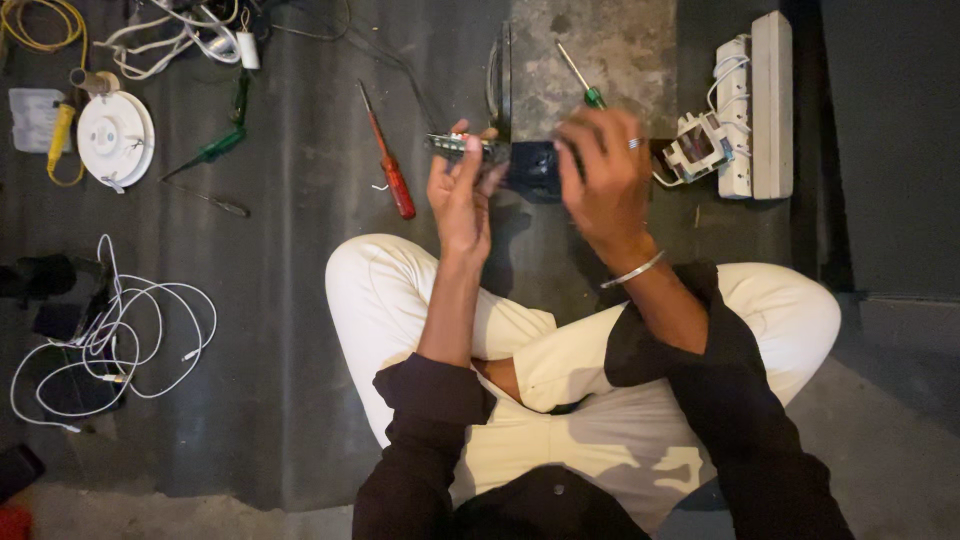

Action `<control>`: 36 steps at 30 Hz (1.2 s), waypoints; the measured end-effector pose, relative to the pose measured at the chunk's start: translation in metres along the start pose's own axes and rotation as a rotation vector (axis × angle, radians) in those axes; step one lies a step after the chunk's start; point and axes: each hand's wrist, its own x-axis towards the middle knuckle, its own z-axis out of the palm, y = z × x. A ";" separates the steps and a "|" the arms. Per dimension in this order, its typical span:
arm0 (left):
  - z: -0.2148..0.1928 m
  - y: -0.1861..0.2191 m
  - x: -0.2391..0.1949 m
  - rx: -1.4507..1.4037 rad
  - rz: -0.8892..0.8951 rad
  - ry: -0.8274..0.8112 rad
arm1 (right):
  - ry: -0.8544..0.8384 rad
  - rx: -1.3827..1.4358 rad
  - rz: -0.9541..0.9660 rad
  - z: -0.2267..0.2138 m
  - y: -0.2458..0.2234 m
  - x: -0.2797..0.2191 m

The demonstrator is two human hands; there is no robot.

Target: The person sits on the floor and disassembles a small electronic device, removes a circuit board, and then reassembles it using a screwdriver. The person handles the device casing and the circuit board throughout the process.

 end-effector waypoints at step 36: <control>0.014 0.022 -0.004 0.223 -0.037 0.024 | -0.440 0.394 0.212 0.132 0.017 -0.079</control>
